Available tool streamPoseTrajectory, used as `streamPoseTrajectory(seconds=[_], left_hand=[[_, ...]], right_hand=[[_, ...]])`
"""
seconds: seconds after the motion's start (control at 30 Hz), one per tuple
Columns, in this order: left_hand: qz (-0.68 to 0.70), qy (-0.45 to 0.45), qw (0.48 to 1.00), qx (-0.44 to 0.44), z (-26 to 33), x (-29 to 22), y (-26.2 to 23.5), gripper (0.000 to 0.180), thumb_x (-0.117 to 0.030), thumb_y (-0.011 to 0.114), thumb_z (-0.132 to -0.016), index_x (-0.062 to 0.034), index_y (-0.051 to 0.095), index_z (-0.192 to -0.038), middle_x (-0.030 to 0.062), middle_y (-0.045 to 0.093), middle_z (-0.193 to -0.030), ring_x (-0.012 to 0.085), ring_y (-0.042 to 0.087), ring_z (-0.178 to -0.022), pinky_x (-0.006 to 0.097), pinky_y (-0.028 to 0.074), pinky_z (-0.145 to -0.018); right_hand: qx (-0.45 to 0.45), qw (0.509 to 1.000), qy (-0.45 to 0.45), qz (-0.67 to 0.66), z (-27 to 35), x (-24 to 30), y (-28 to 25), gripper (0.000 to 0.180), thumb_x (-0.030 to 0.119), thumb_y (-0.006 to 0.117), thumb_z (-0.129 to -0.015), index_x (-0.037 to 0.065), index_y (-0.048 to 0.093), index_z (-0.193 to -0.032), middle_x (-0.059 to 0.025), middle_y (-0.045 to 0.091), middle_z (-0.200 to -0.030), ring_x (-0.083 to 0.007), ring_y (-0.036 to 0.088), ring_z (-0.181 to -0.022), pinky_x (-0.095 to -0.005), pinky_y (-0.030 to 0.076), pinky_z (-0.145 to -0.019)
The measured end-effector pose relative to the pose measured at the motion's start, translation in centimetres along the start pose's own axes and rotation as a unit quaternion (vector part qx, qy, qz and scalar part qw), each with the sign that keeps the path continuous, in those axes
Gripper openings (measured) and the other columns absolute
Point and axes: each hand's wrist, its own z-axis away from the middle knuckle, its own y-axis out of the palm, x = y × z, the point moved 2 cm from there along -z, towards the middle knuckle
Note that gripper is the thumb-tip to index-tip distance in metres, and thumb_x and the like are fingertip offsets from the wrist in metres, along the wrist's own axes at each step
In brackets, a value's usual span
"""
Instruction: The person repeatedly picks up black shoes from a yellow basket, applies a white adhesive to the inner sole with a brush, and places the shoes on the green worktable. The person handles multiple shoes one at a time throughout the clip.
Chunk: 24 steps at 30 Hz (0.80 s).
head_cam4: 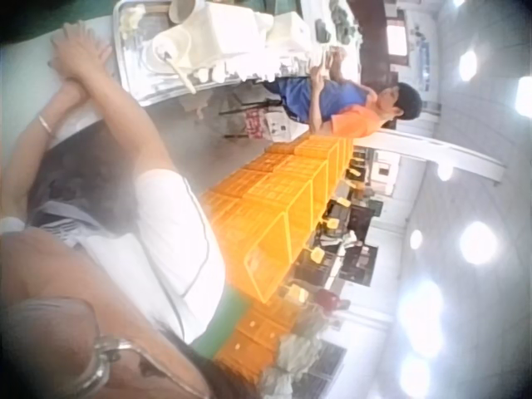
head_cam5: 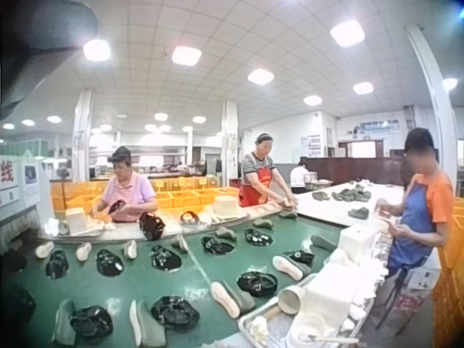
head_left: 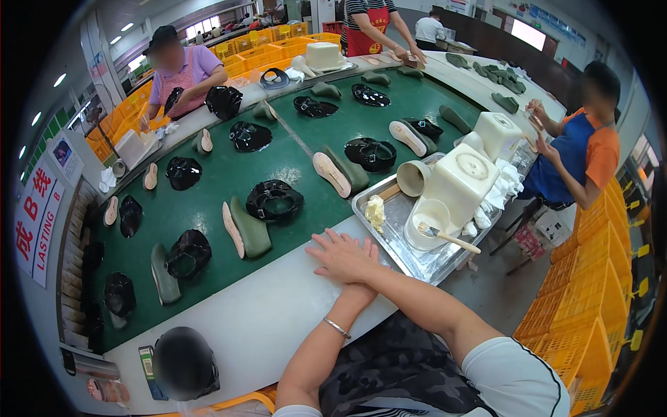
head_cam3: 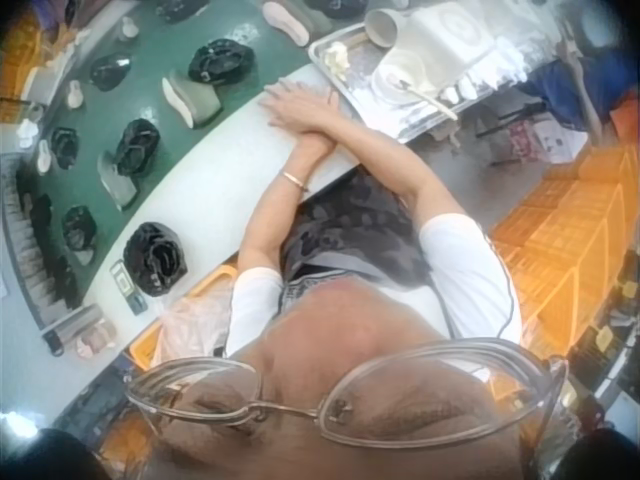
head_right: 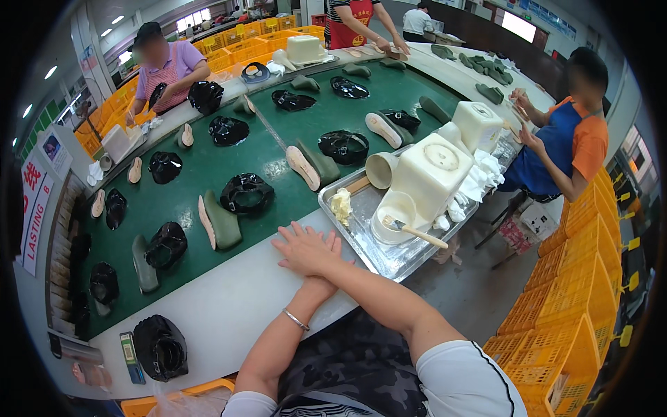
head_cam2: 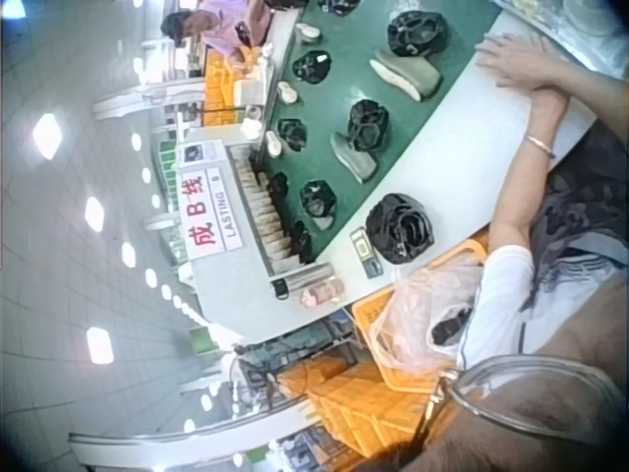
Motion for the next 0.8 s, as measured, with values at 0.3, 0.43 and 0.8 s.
streamPoseTrajectory(seconds=[0.3,0.43,0.8], left_hand=[[0.010,-0.004,1.000,-0.012,0.0,0.3,0.5,0.066,-0.045,0.046,-0.086,-0.0004,0.036,-0.134,0.0166,0.031,-0.142,0.0394,0.021,-0.132,0.050,0.010,-0.109],[0.022,-0.015,0.999,0.021,-0.4,-0.5,-1.1,0.064,-0.045,0.049,-0.085,-0.0018,0.037,-0.131,0.0154,0.037,-0.136,0.0392,0.024,-0.131,0.050,0.013,-0.108],[-0.011,-0.005,1.000,0.004,-0.1,-0.5,0.5,0.063,-0.040,0.047,-0.088,0.0014,0.035,-0.133,0.0171,0.032,-0.141,0.0410,0.021,-0.132,0.051,0.012,-0.108]], right_hand=[[0.007,1.000,-0.001,0.008,-0.2,0.1,0.0,0.050,0.040,0.059,-0.081,0.015,0.048,-0.124,-0.0142,0.038,-0.135,-0.0370,0.035,-0.125,-0.0496,0.038,-0.093],[-0.010,1.000,-0.006,-0.005,-0.1,-0.2,0.4,0.048,0.038,0.059,-0.081,0.013,0.049,-0.122,-0.0149,0.039,-0.134,-0.0379,0.035,-0.125,-0.0508,0.037,-0.093],[-0.004,1.000,0.002,-0.010,0.4,-0.2,0.4,0.051,0.037,0.061,-0.079,0.016,0.049,-0.124,-0.0126,0.038,-0.136,-0.0344,0.035,-0.125,-0.0490,0.036,-0.096]])
